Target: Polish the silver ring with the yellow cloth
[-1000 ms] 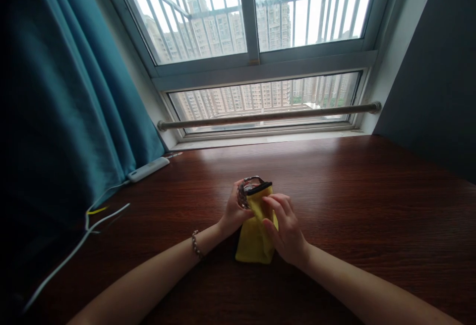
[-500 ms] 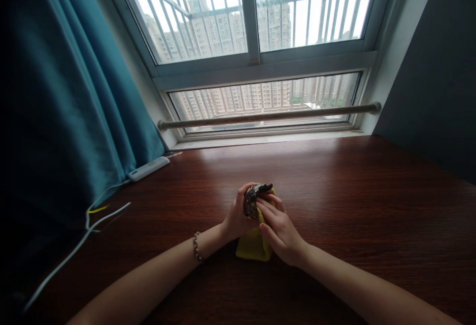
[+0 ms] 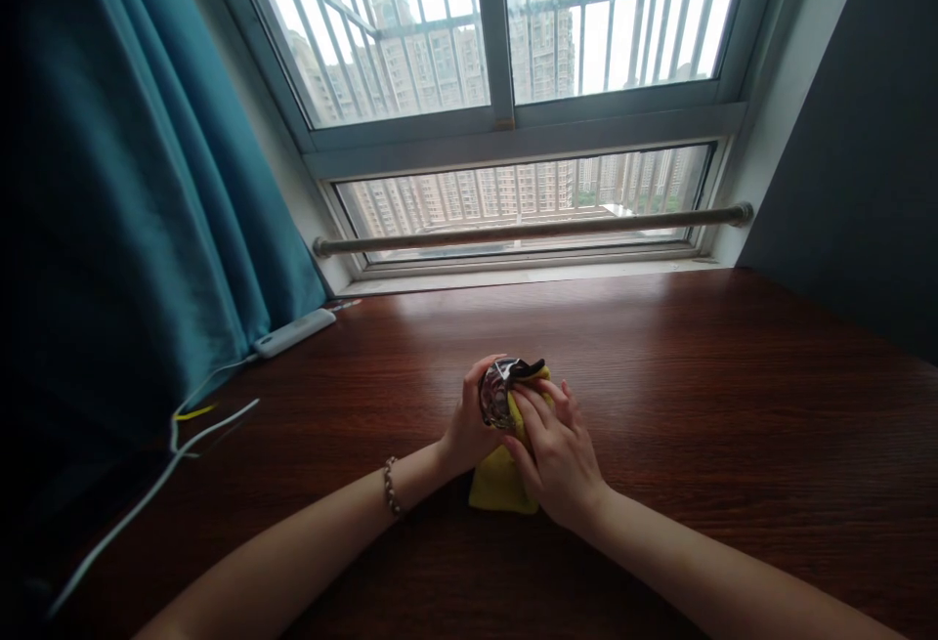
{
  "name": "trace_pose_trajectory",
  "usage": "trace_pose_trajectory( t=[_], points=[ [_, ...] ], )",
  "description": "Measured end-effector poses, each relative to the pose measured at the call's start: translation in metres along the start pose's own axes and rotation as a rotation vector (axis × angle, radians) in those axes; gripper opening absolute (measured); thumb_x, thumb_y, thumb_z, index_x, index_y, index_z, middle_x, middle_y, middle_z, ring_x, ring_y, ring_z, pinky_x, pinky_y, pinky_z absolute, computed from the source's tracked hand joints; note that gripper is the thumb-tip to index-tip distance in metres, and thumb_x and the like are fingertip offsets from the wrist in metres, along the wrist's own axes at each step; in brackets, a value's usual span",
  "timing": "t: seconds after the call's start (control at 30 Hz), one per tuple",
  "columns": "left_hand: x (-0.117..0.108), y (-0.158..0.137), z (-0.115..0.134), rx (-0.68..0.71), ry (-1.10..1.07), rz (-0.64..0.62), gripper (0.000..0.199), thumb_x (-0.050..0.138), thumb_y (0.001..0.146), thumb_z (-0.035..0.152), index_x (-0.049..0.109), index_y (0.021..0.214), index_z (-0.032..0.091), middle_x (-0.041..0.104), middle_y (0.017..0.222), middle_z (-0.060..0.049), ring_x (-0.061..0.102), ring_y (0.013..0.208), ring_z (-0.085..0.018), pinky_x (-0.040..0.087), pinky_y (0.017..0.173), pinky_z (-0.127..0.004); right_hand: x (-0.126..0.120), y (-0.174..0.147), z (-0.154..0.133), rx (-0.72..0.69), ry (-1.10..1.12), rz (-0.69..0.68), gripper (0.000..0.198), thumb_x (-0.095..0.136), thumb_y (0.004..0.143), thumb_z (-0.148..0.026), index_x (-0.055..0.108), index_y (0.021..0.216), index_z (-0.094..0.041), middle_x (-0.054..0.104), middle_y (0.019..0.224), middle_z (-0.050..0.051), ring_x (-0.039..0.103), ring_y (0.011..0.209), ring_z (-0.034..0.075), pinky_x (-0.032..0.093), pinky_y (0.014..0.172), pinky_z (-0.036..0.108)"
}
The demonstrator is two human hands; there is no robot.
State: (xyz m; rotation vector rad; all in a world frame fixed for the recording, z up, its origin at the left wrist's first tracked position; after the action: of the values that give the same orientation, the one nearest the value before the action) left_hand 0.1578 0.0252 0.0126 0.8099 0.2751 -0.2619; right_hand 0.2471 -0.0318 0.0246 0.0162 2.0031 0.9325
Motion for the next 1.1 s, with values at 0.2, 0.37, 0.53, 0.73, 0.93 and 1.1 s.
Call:
trace_pose_trajectory(
  t=[0.2, 0.37, 0.53, 0.73, 0.93, 1.1],
  points=[
    [0.001, -0.002, -0.015, -0.207, -0.110, 0.003, 0.091, 0.079, 0.059, 0.025, 0.020, 0.128, 0.023, 0.051, 0.118, -0.010, 0.055, 0.104, -0.022, 0.043, 0.093, -0.038, -0.012, 0.000, 0.014, 0.071, 0.369, 0.152, 0.015, 0.042, 0.092, -0.026, 0.050, 0.103, -0.018, 0.052, 0.102, 0.011, 0.042, 0.106, 0.028, 0.038, 0.091, 0.047],
    [-0.006, 0.002, -0.016, -0.260, -0.281, 0.094, 0.091, 0.081, 0.055, 0.022, 0.023, 0.125, 0.022, 0.051, 0.117, -0.010, 0.055, 0.105, -0.021, 0.042, 0.094, -0.037, -0.023, -0.005, 0.020, 0.101, 0.518, 0.243, 0.017, 0.035, 0.094, -0.027, 0.048, 0.101, -0.018, 0.047, 0.105, 0.011, 0.045, 0.104, 0.027, 0.038, 0.090, 0.045],
    [0.002, -0.002, -0.026, -0.497, -0.665, 0.193, 0.057, 0.073, 0.066, 0.030, 0.041, 0.110, 0.016, 0.058, 0.109, -0.010, 0.058, 0.100, -0.021, 0.044, 0.092, -0.037, -0.015, -0.003, -0.005, -0.105, 0.460, 0.069, 0.044, 0.032, 0.095, -0.037, 0.034, 0.133, -0.015, 0.032, 0.135, 0.014, 0.024, 0.128, 0.033, 0.025, 0.105, 0.052],
    [0.036, -0.022, -0.026, -0.779, -1.048, 0.095, 0.049, 0.063, 0.074, 0.042, 0.049, 0.114, 0.018, 0.062, 0.108, -0.008, 0.058, 0.103, -0.025, 0.046, 0.089, -0.036, -0.007, -0.004, -0.013, -0.145, 0.282, 0.000, 0.053, 0.031, 0.096, -0.033, 0.015, 0.144, -0.018, 0.017, 0.147, 0.009, 0.006, 0.134, 0.033, 0.018, 0.107, 0.054],
    [0.060, -0.030, -0.025, -0.949, -1.278, -0.149, 0.069, 0.046, 0.071, 0.070, 0.053, 0.115, 0.017, 0.064, 0.106, -0.010, 0.055, 0.109, -0.030, 0.043, 0.093, -0.044, -0.009, -0.001, 0.015, 0.055, 0.383, 0.125, 0.053, 0.033, 0.095, -0.025, 0.013, 0.144, -0.021, 0.013, 0.149, 0.008, 0.013, 0.135, 0.027, 0.018, 0.108, 0.052],
    [0.065, -0.023, -0.015, -0.878, -1.306, -0.304, 0.067, 0.044, 0.073, 0.070, 0.055, 0.114, 0.018, 0.064, 0.105, -0.009, 0.055, 0.109, -0.028, 0.040, 0.097, -0.043, 0.001, -0.005, 0.039, 0.165, 0.522, 0.165, 0.052, 0.034, 0.096, -0.029, 0.017, 0.143, -0.021, 0.028, 0.144, 0.009, 0.027, 0.131, 0.026, 0.023, 0.108, 0.049]
  ],
)
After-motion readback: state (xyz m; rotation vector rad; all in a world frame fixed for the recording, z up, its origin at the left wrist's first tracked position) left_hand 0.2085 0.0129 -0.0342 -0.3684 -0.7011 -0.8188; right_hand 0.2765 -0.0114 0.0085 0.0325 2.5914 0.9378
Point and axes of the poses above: each hand's wrist, its own y-axis towards the middle knuckle, its own x-axis out of the palm, z = x × y, the point moved 10 cm from there along y, towards the middle knuckle
